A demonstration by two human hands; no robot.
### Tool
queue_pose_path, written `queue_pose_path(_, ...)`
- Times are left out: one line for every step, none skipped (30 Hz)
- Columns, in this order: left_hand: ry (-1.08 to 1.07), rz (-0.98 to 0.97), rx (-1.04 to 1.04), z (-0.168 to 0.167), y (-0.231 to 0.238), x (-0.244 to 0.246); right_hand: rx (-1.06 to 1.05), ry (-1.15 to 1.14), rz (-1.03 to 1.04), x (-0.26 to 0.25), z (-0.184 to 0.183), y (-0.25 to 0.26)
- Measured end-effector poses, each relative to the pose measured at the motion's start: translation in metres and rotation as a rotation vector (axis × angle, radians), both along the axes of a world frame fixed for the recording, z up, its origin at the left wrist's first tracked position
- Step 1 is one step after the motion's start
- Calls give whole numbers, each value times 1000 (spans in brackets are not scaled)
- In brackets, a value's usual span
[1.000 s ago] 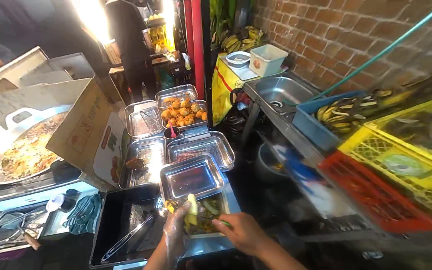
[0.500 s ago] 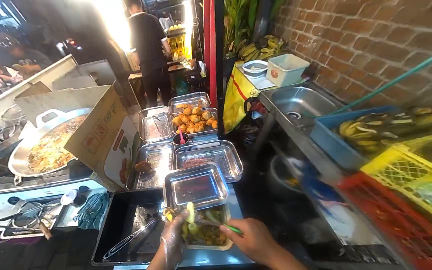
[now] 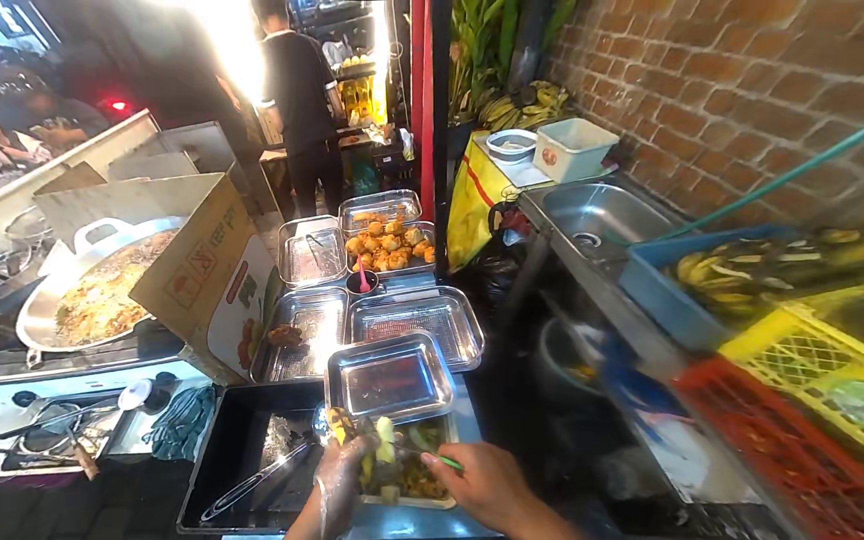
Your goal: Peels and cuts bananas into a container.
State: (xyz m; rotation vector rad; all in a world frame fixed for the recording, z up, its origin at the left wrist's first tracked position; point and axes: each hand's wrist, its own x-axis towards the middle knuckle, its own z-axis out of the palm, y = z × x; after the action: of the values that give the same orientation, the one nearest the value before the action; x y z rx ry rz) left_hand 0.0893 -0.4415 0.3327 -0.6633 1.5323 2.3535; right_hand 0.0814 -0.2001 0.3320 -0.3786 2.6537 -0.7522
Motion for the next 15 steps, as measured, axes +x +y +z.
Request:
queue_pose_path(-12, 7, 46, -1, -1, 0, 9, 27, -14, 2, 0, 2)
queue_pose_path(-25, 14, 71, -5, -2, -1, 16, 34, -27, 3, 0, 5)
queue_pose_path(-39, 19, 71, -9, -2, -1, 20, 24, -35, 4, 1, 8)
queue_pose_path(-49, 22, 58, -13, -3, -2, 19, 7, -41, 5, 2, 12)
queue_pose_path(-59, 22, 43, -17, -4, -2, 9, -12, -45, 5, 2, 16)
queue_pose_path(-66, 27, 32, -20, -4, -2, -13, -24, -50, 5, 2, 18)
queue_pose_path(-75, 35, 22, -22, -4, -2, -41, -28, -54, 5, 1, 19)
queue_pose_path(-79, 44, 15, -23, -2, -3, -65, -35, -58, 5, 1, 18)
queue_pose_path(-80, 50, 11, -24, -1, -3, -80, -38, -63, 5, 1, 16)
queue_pose_path(-75, 48, 2, -25, 0, -3, -86, -35, -68, 4, 0, 13)
queue_pose_path(-66, 36, -13, -25, 0, -3, -82, -34, -73, 3, 0, 10)
queue_pose_path(-57, 20, -36, -26, 1, -4, -69, -36, -77, 2, 0, 7)
queue_pose_path(-51, 2, -61, -26, 2, -5, -51, -45, -77, 0, 0, 5)
queue_pose_path(-50, -18, -79, -25, 2, -5, -29, -64, -76, -1, 0, 3)
queue_pose_path(-48, -40, -93, -25, 2, -6, -18, -77, -79, -1, -1, 2)
